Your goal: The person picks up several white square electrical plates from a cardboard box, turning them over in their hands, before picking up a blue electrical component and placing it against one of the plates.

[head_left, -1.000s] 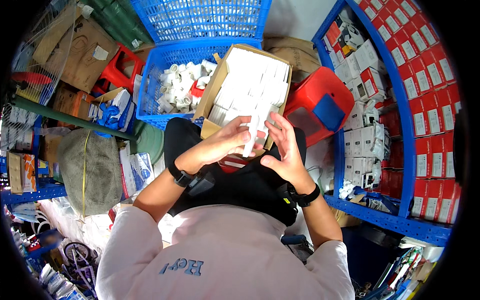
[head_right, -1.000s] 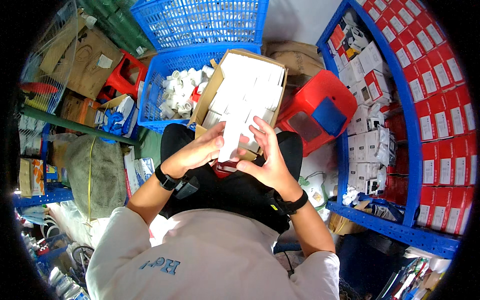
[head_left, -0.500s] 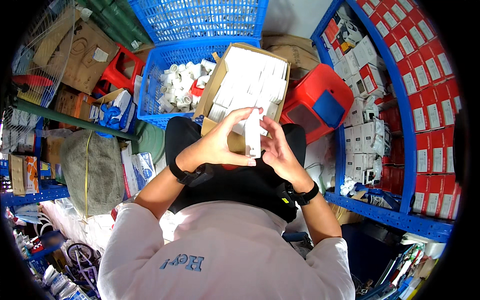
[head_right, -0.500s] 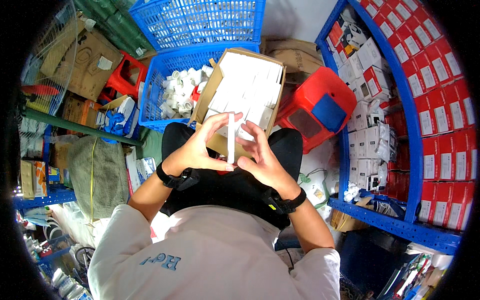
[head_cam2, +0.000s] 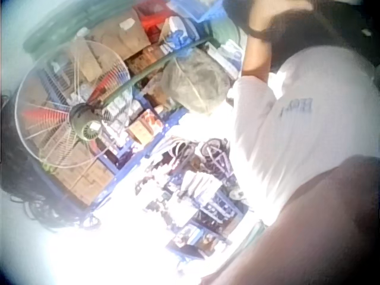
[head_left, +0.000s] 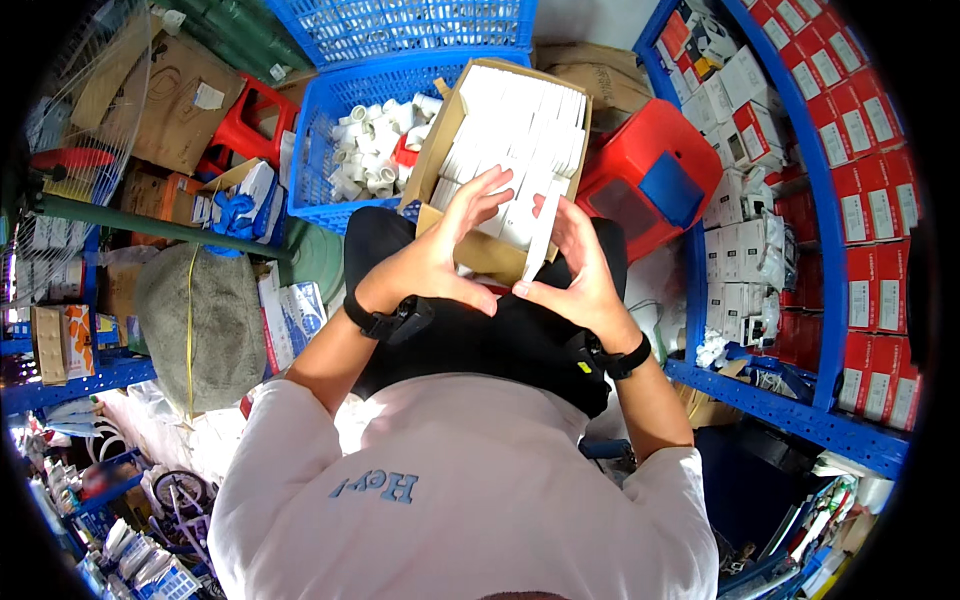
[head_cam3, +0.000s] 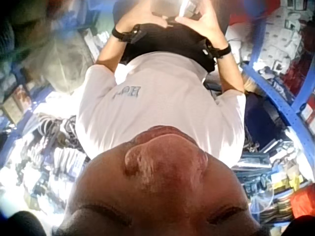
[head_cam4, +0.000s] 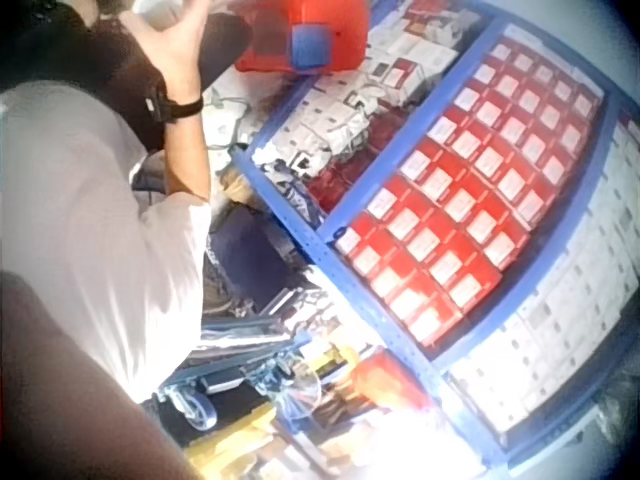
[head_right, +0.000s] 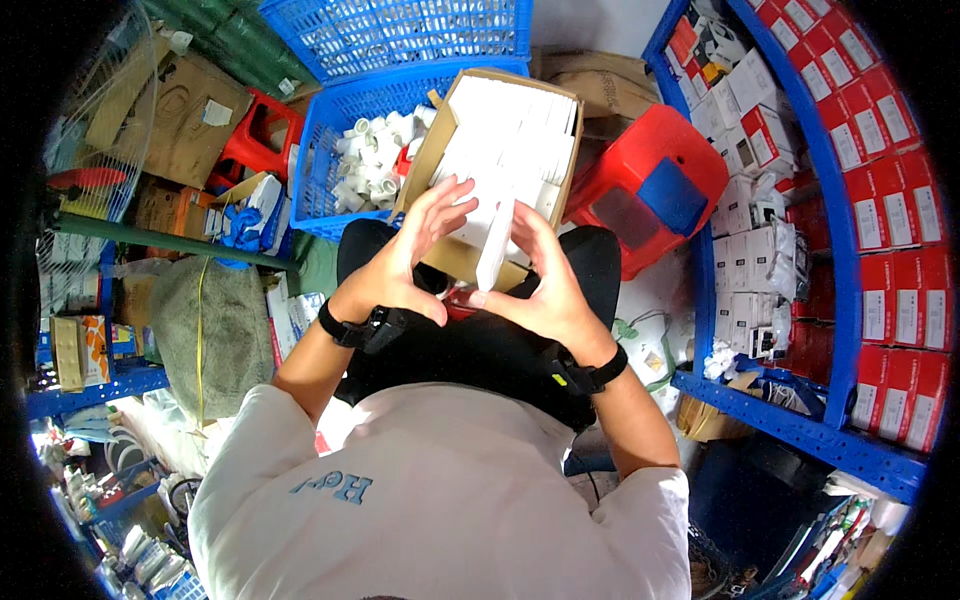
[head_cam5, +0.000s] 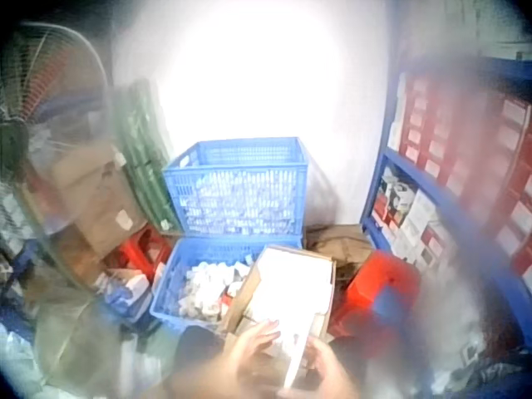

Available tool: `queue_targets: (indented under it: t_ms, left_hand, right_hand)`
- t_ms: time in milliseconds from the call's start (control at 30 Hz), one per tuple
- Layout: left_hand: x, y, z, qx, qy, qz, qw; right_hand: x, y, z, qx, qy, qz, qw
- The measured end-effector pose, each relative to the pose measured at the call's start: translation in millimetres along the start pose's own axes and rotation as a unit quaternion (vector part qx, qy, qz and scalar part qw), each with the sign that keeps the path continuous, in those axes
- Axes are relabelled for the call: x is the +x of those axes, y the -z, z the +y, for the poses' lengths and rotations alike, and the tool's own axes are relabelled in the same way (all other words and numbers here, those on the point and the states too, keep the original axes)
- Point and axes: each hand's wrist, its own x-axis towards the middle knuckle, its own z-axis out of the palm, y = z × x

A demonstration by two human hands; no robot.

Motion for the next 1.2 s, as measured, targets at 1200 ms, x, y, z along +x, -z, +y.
queue_targets:
  t_ms: [1200]
  left_hand:
    - [70,66,-49,0.177,0.189,-0.022,0.966]
  right_hand:
    - [-76,56,52,0.098,-0.465,-0.105,0.874]
